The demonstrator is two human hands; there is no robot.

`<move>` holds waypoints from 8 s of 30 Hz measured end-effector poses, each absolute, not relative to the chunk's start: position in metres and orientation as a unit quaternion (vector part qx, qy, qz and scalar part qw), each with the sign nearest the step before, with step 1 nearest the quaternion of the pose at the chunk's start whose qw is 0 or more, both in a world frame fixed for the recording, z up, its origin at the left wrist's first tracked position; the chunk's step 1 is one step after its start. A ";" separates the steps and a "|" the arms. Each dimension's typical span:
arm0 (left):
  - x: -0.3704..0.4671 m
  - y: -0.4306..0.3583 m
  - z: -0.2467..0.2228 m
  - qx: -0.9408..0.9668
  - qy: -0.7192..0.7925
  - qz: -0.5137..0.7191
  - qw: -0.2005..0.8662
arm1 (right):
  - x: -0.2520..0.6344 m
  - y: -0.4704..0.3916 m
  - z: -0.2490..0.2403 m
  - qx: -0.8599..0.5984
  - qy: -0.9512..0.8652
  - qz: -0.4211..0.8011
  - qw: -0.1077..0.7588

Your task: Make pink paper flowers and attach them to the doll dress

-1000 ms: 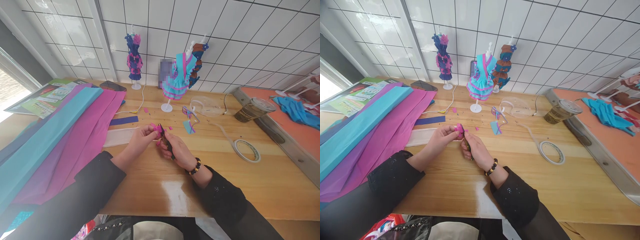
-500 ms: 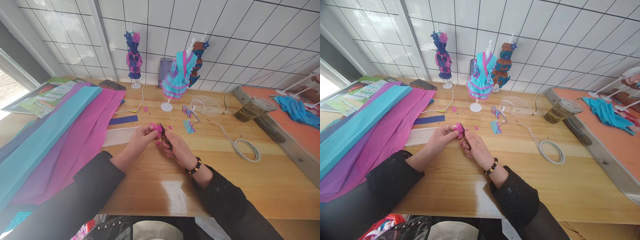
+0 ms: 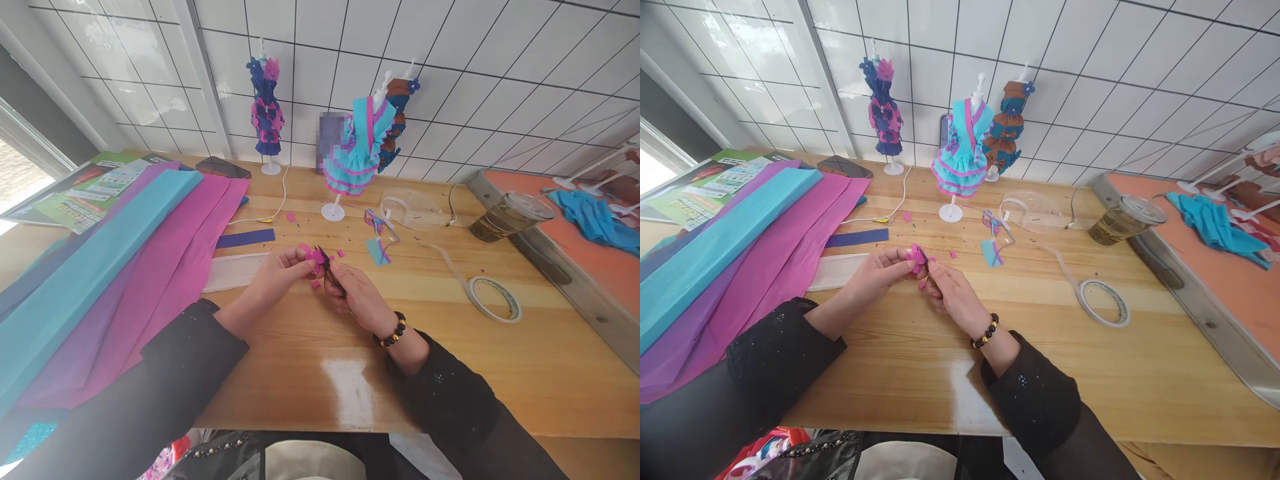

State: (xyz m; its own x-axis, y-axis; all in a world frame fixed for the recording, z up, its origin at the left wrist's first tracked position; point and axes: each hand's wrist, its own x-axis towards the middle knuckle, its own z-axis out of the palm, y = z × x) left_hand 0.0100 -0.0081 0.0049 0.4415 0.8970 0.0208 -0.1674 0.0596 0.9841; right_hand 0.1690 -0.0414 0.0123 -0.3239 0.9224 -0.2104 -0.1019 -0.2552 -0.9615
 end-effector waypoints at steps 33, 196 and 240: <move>-0.004 0.000 0.017 0.610 0.318 0.340 0.641 | 0.178 -0.042 0.023 -0.449 -0.566 0.621 0.303; -0.003 0.001 0.008 0.605 0.330 0.303 0.658 | 0.182 -0.038 0.011 -0.485 -0.688 0.459 0.282; -0.006 0.007 0.004 0.582 0.354 0.295 0.670 | 0.186 -0.035 0.011 -0.471 -0.743 0.402 0.254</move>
